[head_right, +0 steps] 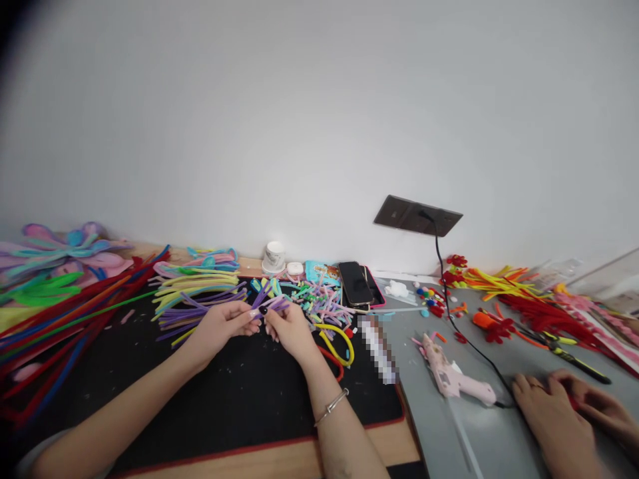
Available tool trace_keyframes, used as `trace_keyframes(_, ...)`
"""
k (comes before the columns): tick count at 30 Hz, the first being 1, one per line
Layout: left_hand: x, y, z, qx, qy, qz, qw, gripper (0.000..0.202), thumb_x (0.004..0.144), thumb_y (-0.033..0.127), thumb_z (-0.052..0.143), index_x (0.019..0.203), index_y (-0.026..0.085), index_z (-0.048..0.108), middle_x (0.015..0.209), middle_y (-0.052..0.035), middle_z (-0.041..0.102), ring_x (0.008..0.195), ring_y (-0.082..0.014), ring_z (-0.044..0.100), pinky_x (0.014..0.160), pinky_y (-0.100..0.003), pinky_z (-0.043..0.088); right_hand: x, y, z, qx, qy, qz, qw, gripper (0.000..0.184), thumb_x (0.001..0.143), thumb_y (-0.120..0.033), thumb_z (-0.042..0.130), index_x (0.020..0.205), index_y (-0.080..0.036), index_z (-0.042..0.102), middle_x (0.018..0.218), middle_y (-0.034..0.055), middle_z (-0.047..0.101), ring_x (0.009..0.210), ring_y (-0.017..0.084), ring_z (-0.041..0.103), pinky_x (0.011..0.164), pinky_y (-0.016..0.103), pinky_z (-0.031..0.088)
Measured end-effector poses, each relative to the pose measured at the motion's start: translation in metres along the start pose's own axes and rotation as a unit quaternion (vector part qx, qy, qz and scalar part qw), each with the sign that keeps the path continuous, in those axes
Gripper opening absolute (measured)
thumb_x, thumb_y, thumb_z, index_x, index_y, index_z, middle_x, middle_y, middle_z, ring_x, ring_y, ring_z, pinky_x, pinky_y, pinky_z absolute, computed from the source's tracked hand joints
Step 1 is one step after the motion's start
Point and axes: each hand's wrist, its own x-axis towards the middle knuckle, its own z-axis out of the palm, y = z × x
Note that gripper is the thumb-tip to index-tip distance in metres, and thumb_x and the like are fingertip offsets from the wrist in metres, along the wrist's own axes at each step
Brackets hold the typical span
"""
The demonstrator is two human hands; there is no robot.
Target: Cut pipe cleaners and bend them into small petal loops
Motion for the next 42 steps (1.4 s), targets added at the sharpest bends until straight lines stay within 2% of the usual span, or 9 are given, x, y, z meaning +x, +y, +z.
trace_keyframes(4,-0.002,0.004,0.003,0.027,-0.031,-0.013,0.999,0.024,0.068,0.036,0.066,0.07,0.012,0.06,0.065,-0.0038,0.066,0.06,-0.0132,0.062,0.061,-0.024,0.05,-0.001,-0.002,-0.003,-0.058,-0.001,0.0,0.998,0.042,0.084,-0.045,0.048,0.053,-0.016,0.048,0.041,-0.0045,0.043,0.033,0.005,0.035,0.035,0.019,0.025)
trace_keyframes(8,-0.002,0.006,0.002,0.054,-0.055,-0.008,0.997,0.022,0.068,0.034,0.064,0.066,0.012,0.06,0.062,-0.0031,0.065,0.056,-0.0123,0.061,0.057,-0.023,0.048,-0.002,-0.005,-0.006,-0.07,-0.001,-0.011,0.997,0.037,0.082,-0.042,0.052,0.056,-0.016,0.048,0.043,-0.005,0.044,0.035,0.005,0.036,0.036,0.018,0.025)
trace_keyframes(15,-0.003,0.001,0.0,0.09,-0.102,-0.019,0.991,0.022,0.071,0.034,0.062,0.066,0.013,0.058,0.062,-0.0032,0.067,0.056,-0.0132,0.063,0.057,-0.024,0.049,-0.004,-0.011,-0.005,-0.018,0.003,0.015,1.0,0.024,0.073,-0.036,0.063,0.064,-0.016,0.054,0.044,-0.0056,0.048,0.034,0.006,0.035,0.033,0.018,0.024)
trace_keyframes(21,-0.004,0.001,-0.001,0.12,-0.163,-0.016,0.979,0.022,0.073,0.034,0.06,0.065,0.013,0.06,0.061,-0.0034,0.067,0.055,-0.0136,0.063,0.054,-0.023,0.048,-0.004,-0.014,-0.008,0.073,-0.015,0.055,0.996,0.022,0.069,-0.034,0.067,0.075,-0.015,0.058,0.046,-0.0082,0.04,0.038,0.004,0.029,0.037,0.018,0.021)
trace_keyframes(28,-0.002,0.001,-0.004,0.108,-0.161,-0.03,0.98,0.02,0.073,0.033,0.06,0.071,0.013,0.06,0.063,-0.0027,0.067,0.056,-0.0131,0.063,0.056,-0.023,0.048,-0.002,-0.007,-0.013,0.045,0.027,0.04,0.998,0.021,0.075,-0.034,0.061,0.067,-0.015,0.054,0.044,-0.0064,0.047,0.037,0.005,0.034,0.037,0.018,0.023)
trace_keyframes(33,-0.003,0.002,-0.004,0.121,-0.179,-0.024,0.976,0.023,0.076,0.036,0.058,0.072,0.013,0.057,0.066,-0.0029,0.067,0.058,-0.0128,0.063,0.057,-0.022,0.047,-0.002,-0.01,-0.015,0.014,0.021,0.026,0.999,0.021,0.077,-0.033,0.058,0.066,-0.016,0.054,0.047,-0.0053,0.051,0.035,0.005,0.036,0.036,0.017,0.026)
trace_keyframes(37,-0.005,0.003,0.0,0.134,-0.213,-0.007,0.968,0.03,0.08,0.043,0.051,0.081,0.014,0.058,0.072,-0.0045,0.068,0.059,-0.013,0.064,0.053,-0.02,0.045,-0.005,-0.013,-0.009,-0.007,-0.002,0.004,1.0,0.019,0.079,-0.031,0.056,0.067,-0.015,0.054,0.047,-0.0048,0.052,0.036,0.005,0.037,0.037,0.017,0.026)
trace_keyframes(40,-0.006,0.0,0.004,0.116,-0.227,-0.025,0.967,0.033,0.083,0.046,0.046,0.08,0.014,0.055,0.062,-0.0033,0.066,0.052,-0.013,0.062,0.048,-0.02,0.042,-0.007,-0.015,-0.002,-0.009,-0.03,0.006,1.0,0.017,0.079,-0.03,0.055,0.069,-0.016,0.054,0.047,-0.0045,0.053,0.037,0.006,0.038,0.038,0.017,0.026)
trace_keyframes(42,-0.006,-0.003,0.004,0.105,-0.222,-0.035,0.969,0.033,0.083,0.047,0.045,0.075,0.015,0.051,0.054,-0.0007,0.062,0.046,-0.0122,0.058,0.045,-0.02,0.041,-0.007,-0.017,0.0,-0.014,-0.023,0.017,0.999,0.016,0.076,-0.03,0.057,0.068,-0.016,0.054,0.046,-0.005,0.052,0.037,0.006,0.039,0.037,0.017,0.027)
